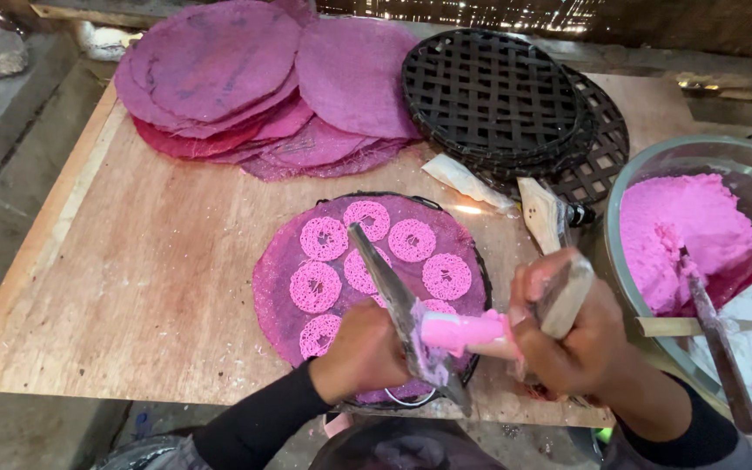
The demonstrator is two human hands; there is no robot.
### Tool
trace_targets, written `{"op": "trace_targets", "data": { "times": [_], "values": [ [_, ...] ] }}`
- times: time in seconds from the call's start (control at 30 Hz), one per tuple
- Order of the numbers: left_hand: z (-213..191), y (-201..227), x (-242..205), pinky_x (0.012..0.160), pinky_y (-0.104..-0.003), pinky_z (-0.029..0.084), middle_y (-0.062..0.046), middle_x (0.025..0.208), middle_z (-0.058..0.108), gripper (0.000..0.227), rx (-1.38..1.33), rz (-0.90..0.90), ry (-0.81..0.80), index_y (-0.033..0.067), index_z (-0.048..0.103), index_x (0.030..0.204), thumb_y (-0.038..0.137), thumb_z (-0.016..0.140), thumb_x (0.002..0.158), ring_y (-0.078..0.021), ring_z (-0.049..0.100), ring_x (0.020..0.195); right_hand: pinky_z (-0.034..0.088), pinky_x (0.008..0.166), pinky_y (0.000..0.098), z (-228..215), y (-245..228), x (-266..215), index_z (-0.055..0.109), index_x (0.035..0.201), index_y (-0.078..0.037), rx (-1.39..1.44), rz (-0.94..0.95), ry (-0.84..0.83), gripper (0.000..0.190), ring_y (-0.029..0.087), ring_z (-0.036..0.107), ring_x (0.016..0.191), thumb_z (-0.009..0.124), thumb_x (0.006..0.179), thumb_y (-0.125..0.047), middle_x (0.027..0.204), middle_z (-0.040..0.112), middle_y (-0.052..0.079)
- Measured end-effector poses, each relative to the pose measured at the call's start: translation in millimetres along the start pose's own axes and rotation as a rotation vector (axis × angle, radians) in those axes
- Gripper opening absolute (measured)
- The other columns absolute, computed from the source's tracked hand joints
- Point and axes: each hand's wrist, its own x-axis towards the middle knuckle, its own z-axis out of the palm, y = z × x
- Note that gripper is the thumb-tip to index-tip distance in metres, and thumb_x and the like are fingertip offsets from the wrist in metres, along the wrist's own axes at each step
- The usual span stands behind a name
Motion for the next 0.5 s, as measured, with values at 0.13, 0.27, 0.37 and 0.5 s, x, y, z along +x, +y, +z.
{"op": "trace_targets", "data": {
  "times": [0.13,0.27,0.37,0.5],
  "values": [
    [11,2,4,0.071,-0.045,0.054,-0.009,0.091,0.072,0.038,0.028,-0.092,-0.048,0.0197,0.077,0.104,0.039,0.088,0.073,-0.033,0.07,0.084,0.052,0.049,0.0297,-23,11,0,0.044,0.113,-0.006,0.132,-0.163,0.365,0.028,0.014,0.06,0.055,0.056,0.09,0.003,0.082,0.057,0.004],
    [38,-1,3,0.089,-0.038,0.056,-0.01,0.11,0.073,0.042,-0.433,-0.013,0.017,0.0123,0.072,0.111,0.034,0.088,0.078,-0.0271,0.071,0.101,0.056,0.053,0.0411,-90,46,0,0.054,0.104,-0.007,0.746,-0.309,0.638,0.02,0.025,0.057,0.054,0.049,0.105,-0.027,0.073,0.058,0.009],
    [70,1,8,0.09,-0.037,0.056,-0.01,0.113,0.069,0.039,-0.701,-0.033,0.07,0.0108,0.07,0.112,0.03,0.086,0.082,-0.0261,0.069,0.103,0.049,0.063,0.04,-91,84,-9,0.051,0.091,-0.005,0.641,-0.288,1.014,0.022,0.024,0.053,0.058,0.052,0.11,-0.014,0.068,0.052,0.01],
    [91,-7,14,0.092,-0.037,0.055,-0.01,0.118,0.065,0.035,-0.972,-0.014,0.237,0.0088,0.066,0.115,0.024,0.083,0.088,-0.0249,0.066,0.106,0.053,0.077,0.0382,-27,120,-28,0.052,0.082,-0.01,0.784,-0.029,1.196,0.019,0.023,0.061,0.07,0.053,0.099,-0.017,0.07,0.056,0.007]
  ]
}}
